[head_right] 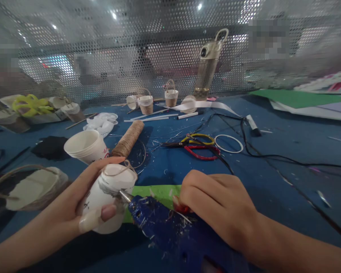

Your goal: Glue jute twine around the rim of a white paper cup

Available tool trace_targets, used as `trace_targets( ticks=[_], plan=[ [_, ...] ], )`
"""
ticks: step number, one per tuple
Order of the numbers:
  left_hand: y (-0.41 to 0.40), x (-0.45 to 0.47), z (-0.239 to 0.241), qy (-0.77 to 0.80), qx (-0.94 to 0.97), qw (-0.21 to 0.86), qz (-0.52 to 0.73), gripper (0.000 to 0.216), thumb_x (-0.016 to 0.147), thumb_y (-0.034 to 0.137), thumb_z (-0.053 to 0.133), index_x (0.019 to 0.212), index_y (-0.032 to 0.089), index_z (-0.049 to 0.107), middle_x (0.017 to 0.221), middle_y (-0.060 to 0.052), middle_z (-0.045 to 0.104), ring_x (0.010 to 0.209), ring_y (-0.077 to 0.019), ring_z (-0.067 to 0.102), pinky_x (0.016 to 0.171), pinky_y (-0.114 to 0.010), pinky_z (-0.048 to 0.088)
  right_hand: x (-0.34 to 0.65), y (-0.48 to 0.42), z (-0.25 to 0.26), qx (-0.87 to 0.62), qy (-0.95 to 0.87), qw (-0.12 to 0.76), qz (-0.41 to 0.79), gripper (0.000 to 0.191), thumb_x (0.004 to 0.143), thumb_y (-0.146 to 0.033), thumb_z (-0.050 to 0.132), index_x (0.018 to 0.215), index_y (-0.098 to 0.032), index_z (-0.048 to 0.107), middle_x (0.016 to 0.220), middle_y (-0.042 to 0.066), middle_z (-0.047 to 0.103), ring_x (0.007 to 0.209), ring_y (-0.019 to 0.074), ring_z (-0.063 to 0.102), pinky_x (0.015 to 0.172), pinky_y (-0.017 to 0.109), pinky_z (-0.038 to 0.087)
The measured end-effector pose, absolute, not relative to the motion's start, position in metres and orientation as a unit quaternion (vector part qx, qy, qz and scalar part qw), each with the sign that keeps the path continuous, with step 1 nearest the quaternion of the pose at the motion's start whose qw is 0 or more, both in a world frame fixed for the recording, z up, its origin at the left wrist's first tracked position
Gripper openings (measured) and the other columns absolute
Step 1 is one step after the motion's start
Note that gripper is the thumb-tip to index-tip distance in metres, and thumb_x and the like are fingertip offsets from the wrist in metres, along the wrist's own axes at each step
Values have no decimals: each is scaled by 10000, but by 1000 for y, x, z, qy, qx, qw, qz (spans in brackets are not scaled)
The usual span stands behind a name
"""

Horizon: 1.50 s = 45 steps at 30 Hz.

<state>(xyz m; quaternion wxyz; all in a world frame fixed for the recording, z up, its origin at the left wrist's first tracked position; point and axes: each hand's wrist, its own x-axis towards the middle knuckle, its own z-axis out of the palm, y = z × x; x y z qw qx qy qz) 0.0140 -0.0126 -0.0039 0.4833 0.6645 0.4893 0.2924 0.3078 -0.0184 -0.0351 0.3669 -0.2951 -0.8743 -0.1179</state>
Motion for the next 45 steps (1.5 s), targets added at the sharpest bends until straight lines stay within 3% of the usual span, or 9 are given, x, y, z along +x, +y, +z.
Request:
trace_targets(
  ticks=[3, 7, 12, 16, 21, 29, 33, 40, 45],
  plan=[
    [-15, 16, -4, 485, 676, 474, 287, 576, 902, 404, 766, 1419, 372, 512, 1099, 3, 713, 809, -154, 696, 672, -210, 613, 309, -20, -35, -305, -876, 357, -111, 333, 1136, -179, 325, 887, -260, 533, 690, -41, 582, 565, 134, 548, 517, 293, 423],
    [-16, 18, -5, 477, 672, 485, 293, 590, 898, 363, 757, 1430, 369, 501, 1154, 10, 724, 846, -149, 720, 722, -216, 626, 309, -22, -36, -327, -874, 341, -112, 398, 1127, -184, 314, 816, -263, 548, 669, -35, 584, 532, 149, 540, 512, 311, 436],
    [-15, 20, -5, 478, 708, 434, 285, 596, 875, 359, 784, 1411, 374, 526, 1031, 40, 722, 800, -139, 710, 728, -212, 610, 307, -22, -36, -309, -871, 359, -132, 338, 1108, -139, 365, 852, -258, 551, 692, -36, 595, 548, 144, 558, 500, 317, 415],
    [-13, 20, -3, 464, 711, 452, 273, 605, 859, 347, 770, 1410, 343, 520, 1030, -4, 738, 828, -192, 726, 616, -233, 588, 307, -23, -36, -326, -868, 346, -144, 380, 1107, -142, 389, 792, -260, 566, 664, -37, 581, 538, 144, 547, 515, 306, 427],
    [-11, 18, -3, 472, 736, 421, 240, 618, 875, 406, 765, 1429, 339, 499, 891, 34, 697, 641, -152, 641, 571, -242, 563, 307, -23, -35, -317, -874, 344, -134, 389, 1105, -137, 380, 786, -256, 568, 660, -36, 577, 533, 147, 553, 515, 309, 418],
    [-10, 16, -3, 469, 787, 348, 200, 673, 884, 418, 762, 1483, 332, 466, 1051, 9, 774, 696, -176, 688, 622, -265, 569, 304, -22, -34, -301, -879, 346, -132, 408, 1139, -173, 342, 800, -253, 556, 667, -39, 580, 524, 143, 545, 500, 328, 376],
    [-11, 14, -6, 454, 816, 296, 199, 610, 934, 419, 704, 1485, 354, 452, 1176, 7, 793, 849, -202, 755, 732, -291, 591, 302, -24, -30, -334, -879, 316, -130, 525, 1148, -185, 332, 687, -251, 575, 627, -31, 599, 513, 143, 547, 514, 332, 401],
    [-12, 9, -13, 431, 857, 231, 162, 691, 966, 435, 661, 1535, 481, 272, 1440, 26, 705, 1125, -262, 769, 864, -389, 614, 302, -25, -24, -330, -900, 268, -90, 663, 1169, -223, 190, 650, -242, 601, 636, -8, 635, 533, 138, 582, 518, 328, 426],
    [-11, 9, -10, 418, 877, 195, 138, 714, 969, 426, 644, 1541, 485, 221, 1420, 30, 720, 1120, -270, 782, 837, -391, 630, 302, -21, -24, -317, -905, 266, -96, 686, 1167, -220, 175, 636, -246, 608, 616, -9, 640, 518, 136, 599, 480, 340, 392]
  ],
)
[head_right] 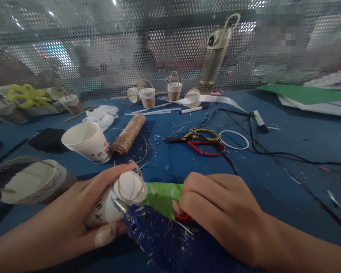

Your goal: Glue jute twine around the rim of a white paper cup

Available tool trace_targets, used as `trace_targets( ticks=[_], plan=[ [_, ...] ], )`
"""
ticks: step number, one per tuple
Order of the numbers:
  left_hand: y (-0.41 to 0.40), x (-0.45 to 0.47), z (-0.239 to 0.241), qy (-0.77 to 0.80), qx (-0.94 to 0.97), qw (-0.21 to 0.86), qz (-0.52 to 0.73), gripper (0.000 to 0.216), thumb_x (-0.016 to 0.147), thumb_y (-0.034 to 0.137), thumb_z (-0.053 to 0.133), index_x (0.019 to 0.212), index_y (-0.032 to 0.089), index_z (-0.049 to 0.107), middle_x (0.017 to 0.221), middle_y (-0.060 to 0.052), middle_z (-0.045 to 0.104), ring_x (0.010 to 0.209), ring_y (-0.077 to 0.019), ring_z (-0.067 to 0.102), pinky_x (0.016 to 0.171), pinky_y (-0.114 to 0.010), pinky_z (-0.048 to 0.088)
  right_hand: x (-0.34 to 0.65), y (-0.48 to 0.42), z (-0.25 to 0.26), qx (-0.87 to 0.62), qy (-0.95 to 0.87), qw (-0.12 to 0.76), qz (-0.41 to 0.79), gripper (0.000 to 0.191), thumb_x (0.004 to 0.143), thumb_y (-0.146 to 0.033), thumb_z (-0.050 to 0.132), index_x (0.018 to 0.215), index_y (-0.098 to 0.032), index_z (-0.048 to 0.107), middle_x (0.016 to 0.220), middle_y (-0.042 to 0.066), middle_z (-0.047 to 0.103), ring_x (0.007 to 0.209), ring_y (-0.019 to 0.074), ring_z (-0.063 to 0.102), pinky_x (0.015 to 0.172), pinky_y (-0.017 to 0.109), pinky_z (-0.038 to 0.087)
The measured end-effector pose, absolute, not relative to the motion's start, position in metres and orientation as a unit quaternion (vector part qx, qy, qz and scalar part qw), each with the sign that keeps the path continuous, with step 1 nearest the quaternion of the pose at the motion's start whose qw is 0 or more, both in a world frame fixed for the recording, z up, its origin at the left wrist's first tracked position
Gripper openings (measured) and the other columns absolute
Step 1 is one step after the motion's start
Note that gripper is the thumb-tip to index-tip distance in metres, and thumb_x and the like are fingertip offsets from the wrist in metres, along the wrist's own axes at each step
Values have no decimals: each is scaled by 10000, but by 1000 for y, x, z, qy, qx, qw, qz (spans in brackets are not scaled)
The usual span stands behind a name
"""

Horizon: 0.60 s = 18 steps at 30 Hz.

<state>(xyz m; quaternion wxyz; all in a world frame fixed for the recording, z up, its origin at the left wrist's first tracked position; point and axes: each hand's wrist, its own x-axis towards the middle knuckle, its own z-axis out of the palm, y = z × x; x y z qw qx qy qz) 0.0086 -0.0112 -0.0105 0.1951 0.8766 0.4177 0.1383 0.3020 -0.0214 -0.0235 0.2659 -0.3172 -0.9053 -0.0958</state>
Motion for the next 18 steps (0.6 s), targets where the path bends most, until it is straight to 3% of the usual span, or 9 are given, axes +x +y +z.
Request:
trace_targets(
  ticks=[5, 18],
  plan=[
    [-11, 7, -9, 417, 881, 189, 121, 729, 974, 457, 653, 1540, 492, 194, 1436, 34, 709, 1165, -268, 770, 928, -437, 622, 302, -19, -23, -299, -912, 263, -100, 689, 1164, -205, 184, 627, -257, 612, 618, -7, 662, 497, 128, 593, 462, 332, 393],
    [-9, 6, -6, 418, 882, 187, 109, 724, 985, 552, 652, 1533, 510, 181, 1424, 33, 719, 1159, -279, 775, 892, -447, 640, 301, -19, -20, -298, -911, 266, -107, 695, 1159, -201, 177, 625, -257, 618, 634, -11, 687, 496, 130, 607, 457, 337, 400]
  ],
)
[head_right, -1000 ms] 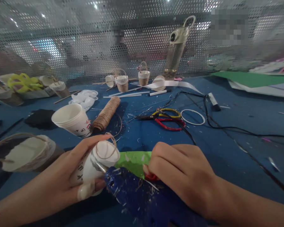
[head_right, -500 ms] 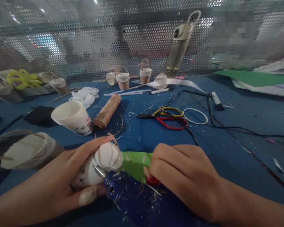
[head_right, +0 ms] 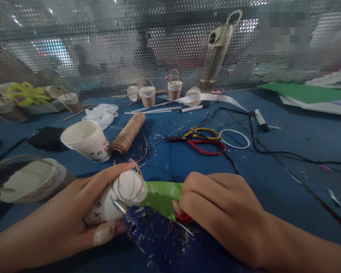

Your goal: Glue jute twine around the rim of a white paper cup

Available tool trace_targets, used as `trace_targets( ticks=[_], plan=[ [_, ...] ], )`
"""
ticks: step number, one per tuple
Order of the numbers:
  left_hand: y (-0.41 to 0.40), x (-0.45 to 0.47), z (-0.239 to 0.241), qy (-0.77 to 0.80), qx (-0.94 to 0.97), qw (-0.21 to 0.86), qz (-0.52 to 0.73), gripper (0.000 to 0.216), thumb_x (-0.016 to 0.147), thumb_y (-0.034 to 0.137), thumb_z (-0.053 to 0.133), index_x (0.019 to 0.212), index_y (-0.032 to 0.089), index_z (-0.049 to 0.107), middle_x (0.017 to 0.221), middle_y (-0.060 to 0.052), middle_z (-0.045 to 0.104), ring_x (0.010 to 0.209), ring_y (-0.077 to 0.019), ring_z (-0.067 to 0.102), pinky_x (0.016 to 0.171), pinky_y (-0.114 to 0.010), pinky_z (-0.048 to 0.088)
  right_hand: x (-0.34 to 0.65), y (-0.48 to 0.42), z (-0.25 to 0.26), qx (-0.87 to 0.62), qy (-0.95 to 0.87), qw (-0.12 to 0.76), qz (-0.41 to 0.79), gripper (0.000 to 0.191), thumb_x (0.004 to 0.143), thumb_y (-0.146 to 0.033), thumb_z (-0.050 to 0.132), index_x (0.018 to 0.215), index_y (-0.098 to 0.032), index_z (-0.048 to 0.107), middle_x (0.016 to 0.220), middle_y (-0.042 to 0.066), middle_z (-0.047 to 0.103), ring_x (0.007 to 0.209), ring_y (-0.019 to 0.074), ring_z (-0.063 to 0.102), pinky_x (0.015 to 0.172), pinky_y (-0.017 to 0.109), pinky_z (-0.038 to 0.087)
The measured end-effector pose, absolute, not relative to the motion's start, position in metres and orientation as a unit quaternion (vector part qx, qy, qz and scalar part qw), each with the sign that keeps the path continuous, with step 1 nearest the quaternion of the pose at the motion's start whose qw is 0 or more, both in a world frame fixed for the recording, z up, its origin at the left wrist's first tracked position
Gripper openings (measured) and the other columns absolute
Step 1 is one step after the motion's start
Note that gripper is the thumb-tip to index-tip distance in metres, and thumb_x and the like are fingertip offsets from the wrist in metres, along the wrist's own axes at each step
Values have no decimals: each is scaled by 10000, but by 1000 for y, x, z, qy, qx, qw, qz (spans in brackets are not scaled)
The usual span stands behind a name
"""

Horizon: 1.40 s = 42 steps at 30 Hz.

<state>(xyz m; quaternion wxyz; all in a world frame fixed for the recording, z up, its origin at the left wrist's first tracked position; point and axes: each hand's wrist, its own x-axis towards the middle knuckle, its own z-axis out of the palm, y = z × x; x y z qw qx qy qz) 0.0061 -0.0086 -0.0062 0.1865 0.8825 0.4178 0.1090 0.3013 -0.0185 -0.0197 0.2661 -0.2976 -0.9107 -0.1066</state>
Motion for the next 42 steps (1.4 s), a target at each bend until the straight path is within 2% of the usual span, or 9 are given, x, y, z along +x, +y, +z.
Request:
trace_targets(
  ticks=[8, 13, 19, 24, 29, 36, 42],
  plan=[
    [-8, 6, -6, 411, 886, 179, 117, 728, 981, 531, 668, 1539, 484, 202, 1402, 19, 724, 1166, -271, 768, 907, -432, 628, 300, -17, -19, -282, -910, 281, -115, 676, 1167, -237, 150, 636, -262, 568, 631, -16, 678, 487, 126, 612, 442, 338, 397],
    [-7, 5, -7, 412, 886, 181, 116, 723, 988, 506, 659, 1548, 485, 202, 1410, 16, 718, 1165, -275, 769, 897, -432, 628, 299, -20, -18, -300, -892, 305, -148, 586, 1153, -171, 254, 660, -266, 556, 665, -22, 704, 543, 135, 667, 470, 334, 435],
    [-7, 5, -7, 402, 892, 172, 115, 740, 991, 521, 653, 1568, 450, 195, 1424, -14, 715, 1178, -290, 768, 908, -450, 631, 301, -20, -23, -327, -905, 254, -96, 677, 1166, -243, 132, 627, -274, 539, 632, -21, 692, 502, 139, 628, 458, 340, 415],
    [-5, 6, -8, 395, 903, 141, 95, 752, 1011, 575, 598, 1592, 402, 152, 1446, -63, 710, 1171, -336, 771, 863, -514, 662, 302, -19, -27, -314, -898, 291, -105, 543, 1170, -237, 216, 737, -279, 540, 667, -40, 700, 552, 127, 665, 472, 322, 417],
    [-4, 5, -8, 359, 926, 90, 77, 782, 1032, 611, 539, 1609, 285, 123, 1467, -181, 689, 1125, -378, 788, 781, -513, 687, 297, -21, -22, -297, -895, 311, -118, 380, 1156, -176, 257, 889, -292, 501, 691, -53, 689, 541, 136, 667, 466, 326, 408],
    [-4, 3, -10, 346, 932, 72, 74, 825, 1024, 627, 549, 1615, 218, 143, 1503, -221, 658, 1168, -381, 771, 818, -517, 685, 302, -22, -22, -298, -907, 273, -117, 366, 1147, -205, 201, 924, -304, 474, 758, -21, 710, 615, 160, 688, 512, 365, 440],
    [-4, 4, -8, 353, 930, 81, 66, 797, 1036, 629, 522, 1612, 221, 153, 1503, -230, 654, 1155, -402, 774, 781, -531, 688, 301, -27, -26, -315, -895, 283, -137, 320, 1124, -189, 278, 935, -301, 510, 773, -29, 701, 632, 157, 677, 521, 346, 455]
  ],
)
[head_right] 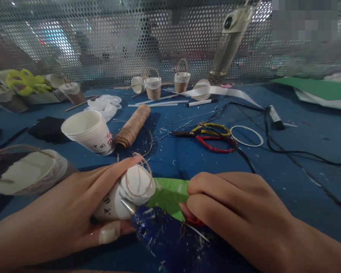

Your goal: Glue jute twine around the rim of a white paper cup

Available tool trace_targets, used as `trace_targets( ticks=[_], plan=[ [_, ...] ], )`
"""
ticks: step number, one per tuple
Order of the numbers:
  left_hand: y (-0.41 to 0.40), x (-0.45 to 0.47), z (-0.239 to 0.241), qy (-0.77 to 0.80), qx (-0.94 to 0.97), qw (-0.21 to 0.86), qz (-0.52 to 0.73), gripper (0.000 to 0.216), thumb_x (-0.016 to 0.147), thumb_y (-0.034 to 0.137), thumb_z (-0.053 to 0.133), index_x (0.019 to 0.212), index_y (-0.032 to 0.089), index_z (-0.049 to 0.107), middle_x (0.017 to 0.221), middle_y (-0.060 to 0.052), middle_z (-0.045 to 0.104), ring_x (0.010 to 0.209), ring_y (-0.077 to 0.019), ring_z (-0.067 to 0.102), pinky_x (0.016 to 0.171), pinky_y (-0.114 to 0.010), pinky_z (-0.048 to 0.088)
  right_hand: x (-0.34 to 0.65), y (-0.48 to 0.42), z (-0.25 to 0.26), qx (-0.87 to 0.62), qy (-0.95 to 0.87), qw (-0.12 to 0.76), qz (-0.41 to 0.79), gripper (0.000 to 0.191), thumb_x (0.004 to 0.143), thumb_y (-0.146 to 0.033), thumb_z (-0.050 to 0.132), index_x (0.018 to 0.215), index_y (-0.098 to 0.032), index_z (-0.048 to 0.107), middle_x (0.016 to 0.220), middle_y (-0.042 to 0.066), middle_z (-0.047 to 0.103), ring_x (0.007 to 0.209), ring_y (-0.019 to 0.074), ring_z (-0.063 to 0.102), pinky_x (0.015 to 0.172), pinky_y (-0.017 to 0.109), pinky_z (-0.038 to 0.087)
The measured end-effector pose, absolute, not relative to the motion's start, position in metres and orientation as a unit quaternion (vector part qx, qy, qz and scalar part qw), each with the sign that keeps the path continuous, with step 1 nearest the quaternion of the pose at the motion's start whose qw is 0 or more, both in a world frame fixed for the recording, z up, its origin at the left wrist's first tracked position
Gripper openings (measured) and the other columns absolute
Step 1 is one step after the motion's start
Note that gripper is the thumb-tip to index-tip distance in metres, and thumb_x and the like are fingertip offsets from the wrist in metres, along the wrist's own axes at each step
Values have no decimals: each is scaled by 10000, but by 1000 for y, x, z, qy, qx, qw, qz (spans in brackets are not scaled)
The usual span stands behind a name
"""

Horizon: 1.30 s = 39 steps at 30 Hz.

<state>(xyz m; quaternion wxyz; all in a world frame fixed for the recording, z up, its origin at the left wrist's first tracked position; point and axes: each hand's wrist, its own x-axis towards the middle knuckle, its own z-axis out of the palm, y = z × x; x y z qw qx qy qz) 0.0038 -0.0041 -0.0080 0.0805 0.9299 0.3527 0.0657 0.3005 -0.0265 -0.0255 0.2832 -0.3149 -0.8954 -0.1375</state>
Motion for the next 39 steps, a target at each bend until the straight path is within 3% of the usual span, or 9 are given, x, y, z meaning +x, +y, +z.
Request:
trace_targets(
  ticks=[5, 16, 26, 39],
  plan=[
    [-3, 4, -7, 352, 929, 90, 65, 813, 1030, 620, 543, 1618, 221, 149, 1497, -219, 663, 1144, -404, 777, 781, -539, 685, 301, -27, -27, -320, -896, 280, -126, 318, 1112, -162, 278, 947, -303, 511, 785, -17, 724, 645, 173, 699, 530, 356, 462],
    [-2, 2, -11, 372, 921, 98, 61, 838, 1020, 613, 578, 1631, 259, 128, 1587, -162, 601, 1306, -371, 693, 948, -535, 641, 298, -18, -22, -290, -912, 276, -89, 335, 1142, -209, 226, 974, -309, 498, 749, -34, 733, 563, 164, 672, 489, 352, 433],
    [-3, 2, -10, 375, 920, 102, 44, 840, 1027, 619, 553, 1643, 255, 112, 1594, -181, 583, 1305, -389, 686, 934, -535, 640, 304, -19, -23, -269, -929, 237, -97, 368, 1125, -177, 262, 979, -304, 574, 830, -1, 761, 643, 165, 724, 539, 315, 534],
    [-5, 1, -12, 368, 925, 80, 54, 822, 1033, 609, 544, 1634, 246, 116, 1575, -199, 599, 1281, -401, 700, 910, -553, 658, 303, -20, -24, -257, -937, 220, -79, 320, 1126, -150, 261, 1043, -280, 541, 861, 4, 757, 673, 158, 723, 567, 322, 519]
  ],
)
